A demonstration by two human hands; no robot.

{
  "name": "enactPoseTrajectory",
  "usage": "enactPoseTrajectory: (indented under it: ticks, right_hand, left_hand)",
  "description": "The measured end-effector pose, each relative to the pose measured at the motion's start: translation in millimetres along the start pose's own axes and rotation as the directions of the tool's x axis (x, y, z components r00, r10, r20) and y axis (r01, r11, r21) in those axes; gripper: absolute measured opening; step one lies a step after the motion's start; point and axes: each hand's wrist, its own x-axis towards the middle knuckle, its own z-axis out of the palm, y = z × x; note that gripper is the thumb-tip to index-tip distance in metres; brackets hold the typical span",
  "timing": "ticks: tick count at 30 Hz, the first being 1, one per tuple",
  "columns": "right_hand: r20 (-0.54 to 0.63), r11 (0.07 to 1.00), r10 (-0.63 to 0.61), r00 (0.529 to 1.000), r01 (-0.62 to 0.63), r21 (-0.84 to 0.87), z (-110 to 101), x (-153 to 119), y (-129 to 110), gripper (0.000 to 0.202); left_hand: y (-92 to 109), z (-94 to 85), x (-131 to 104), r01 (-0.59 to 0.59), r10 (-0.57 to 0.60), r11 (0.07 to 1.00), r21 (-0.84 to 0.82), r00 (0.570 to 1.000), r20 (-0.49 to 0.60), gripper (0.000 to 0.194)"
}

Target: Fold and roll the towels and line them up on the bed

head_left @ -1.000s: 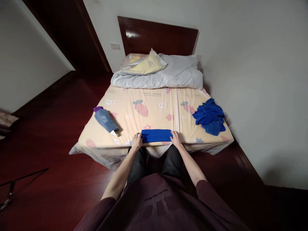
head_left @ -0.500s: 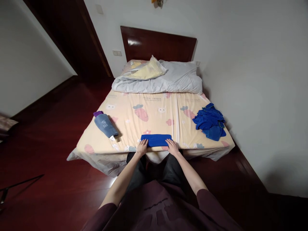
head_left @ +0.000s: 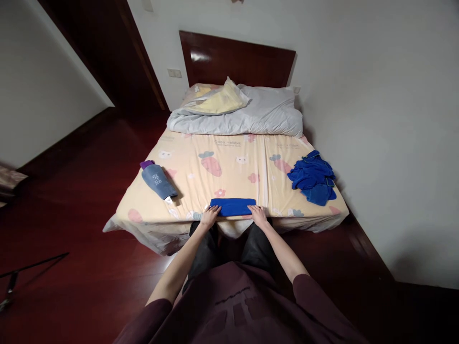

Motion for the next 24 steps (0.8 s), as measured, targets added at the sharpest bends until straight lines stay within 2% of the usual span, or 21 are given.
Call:
enactPoseTrajectory:
  ticks: [4,8,11,14,17,20,24]
  right_hand:
    - [0.012,0.995,-0.042,0.999,0.040,0.096,1,-19,6,0.060]
    - [-0.037,0.958,0.033,0.999,-0.021,0.286,6,-23,16,0.059]
    - [-0.074,0.863,0.112,0.991,-0.060,0.501,12,-17,23,0.055]
    - [-0.099,0.768,0.178,0.979,-0.076,0.636,17,-10,29,0.048]
    - [-0.112,0.736,0.207,0.972,-0.079,0.672,21,-7,34,0.041]
    - [-0.123,0.757,0.226,0.966,-0.095,0.647,21,-5,36,0.037]
    - [-0.133,0.781,0.269,0.954,-0.135,0.610,20,-3,36,0.036]
  left_hand:
    - [-6,-1.4,-17,-0.001,0.007,0.996,-0.085,0.998,0.067,0.072]
    - [-19,-4.0,-18,0.047,-0.020,0.956,-0.289,0.995,0.096,0.074]
    - [-31,-4.2,-14,0.129,-0.122,0.870,-0.476,0.991,0.046,0.059]
    - [-38,1.1,-13,0.203,-0.268,0.751,-0.629,0.963,-0.009,0.042]
    - [-36,7.6,-15,0.238,-0.377,0.649,-0.723,0.926,-0.033,0.038]
    - [-31,8.0,-17,0.228,-0.416,0.573,-0.787,0.908,-0.040,0.038]
    - [-26,0.1,-16,0.250,-0.449,0.555,-0.794,0.893,-0.033,0.043]
